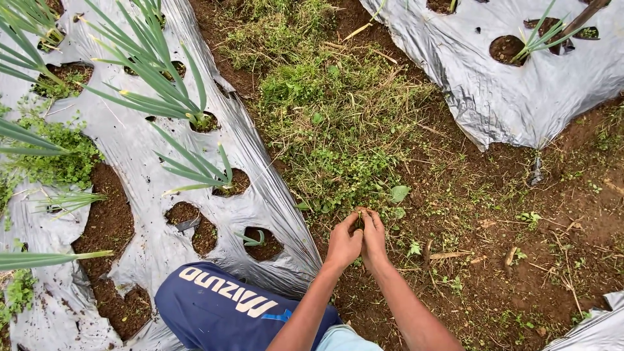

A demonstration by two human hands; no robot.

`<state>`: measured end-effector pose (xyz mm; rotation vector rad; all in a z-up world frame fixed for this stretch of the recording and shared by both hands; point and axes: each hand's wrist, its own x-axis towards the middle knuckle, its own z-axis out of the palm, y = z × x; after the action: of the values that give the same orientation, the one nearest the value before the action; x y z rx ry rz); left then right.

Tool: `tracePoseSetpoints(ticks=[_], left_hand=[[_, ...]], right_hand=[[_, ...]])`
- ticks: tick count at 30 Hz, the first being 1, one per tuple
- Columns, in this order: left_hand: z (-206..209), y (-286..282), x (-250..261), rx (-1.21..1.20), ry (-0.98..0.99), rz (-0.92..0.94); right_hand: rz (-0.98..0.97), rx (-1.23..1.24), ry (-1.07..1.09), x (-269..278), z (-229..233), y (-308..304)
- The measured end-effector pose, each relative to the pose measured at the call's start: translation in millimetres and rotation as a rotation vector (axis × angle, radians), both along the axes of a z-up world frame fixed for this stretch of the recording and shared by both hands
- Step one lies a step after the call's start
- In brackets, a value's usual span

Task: The person kneels in a garden and pulls weeds by hand from around onion plants growing through plastic mulch. They then use a small hand hoe to scrape and remove weeds from the soil between the mulched rows.

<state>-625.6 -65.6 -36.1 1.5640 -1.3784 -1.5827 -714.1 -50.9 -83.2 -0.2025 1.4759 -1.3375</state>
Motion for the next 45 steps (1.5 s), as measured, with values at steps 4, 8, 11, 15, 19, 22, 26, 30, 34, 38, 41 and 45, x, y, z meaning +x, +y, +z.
tracePoseSetpoints(ticks=[4, 8, 11, 15, 19, 22, 26, 30, 34, 38, 41, 45], left_hand=[[-6.7, 4.5, 3.1, 0.006, -0.006, -0.05], [-27.8, 7.5, 6.9, 0.007, -0.018, -0.097], [-35.2, 10.2, 13.3, 0.009, -0.028, -0.082], [-47.6, 13.1, 22.8, -0.017, 0.001, -0.037], [-64.7, 12.7, 29.1, -0.039, 0.001, -0.002], [-64.5, 14.0, 31.1, -0.025, 0.001, 0.018], [-63.2, 15.9, 32.3, 0.009, 0.008, 0.015], [-73.5, 18.4, 30.4, 0.058, 0.001, -0.019], [-86.9, 22.7, 28.1, 0.064, 0.036, -0.065], [-85.8, 21.3, 27.0, 0.058, 0.055, -0.07], [-82.7, 19.3, 27.4, 0.059, 0.055, -0.053], [-90.6, 16.5, 31.3, 0.057, 0.045, -0.038]], right_hand=[[-0.061, 0.005, -0.035, 3.5, -4.4, 1.7], [-0.056, 0.065, 0.068, -2.4, -18.6, 4.7], [-0.034, 0.107, 0.115, -1.0, -28.8, 5.5], [-0.006, 0.204, 0.138, 0.7, -45.3, 2.6], [-0.014, 0.2, 0.082, 24.2, 45.0, 0.2], [-0.017, 0.187, 0.067, 28.4, 58.5, 0.1], [-0.042, 0.176, -0.027, 22.9, 39.4, 4.2], [-0.052, 0.184, -0.098, 19.3, 44.8, 5.7], [-0.105, 0.155, -0.092, 18.5, 4.4, 7.5], [-0.103, 0.126, -0.052, 9.4, -63.4, 10.4], [-0.12, 0.072, -0.033, 5.8, -92.3, 7.5], [-0.03, 0.157, 0.091, 7.7, -80.2, 3.9]])
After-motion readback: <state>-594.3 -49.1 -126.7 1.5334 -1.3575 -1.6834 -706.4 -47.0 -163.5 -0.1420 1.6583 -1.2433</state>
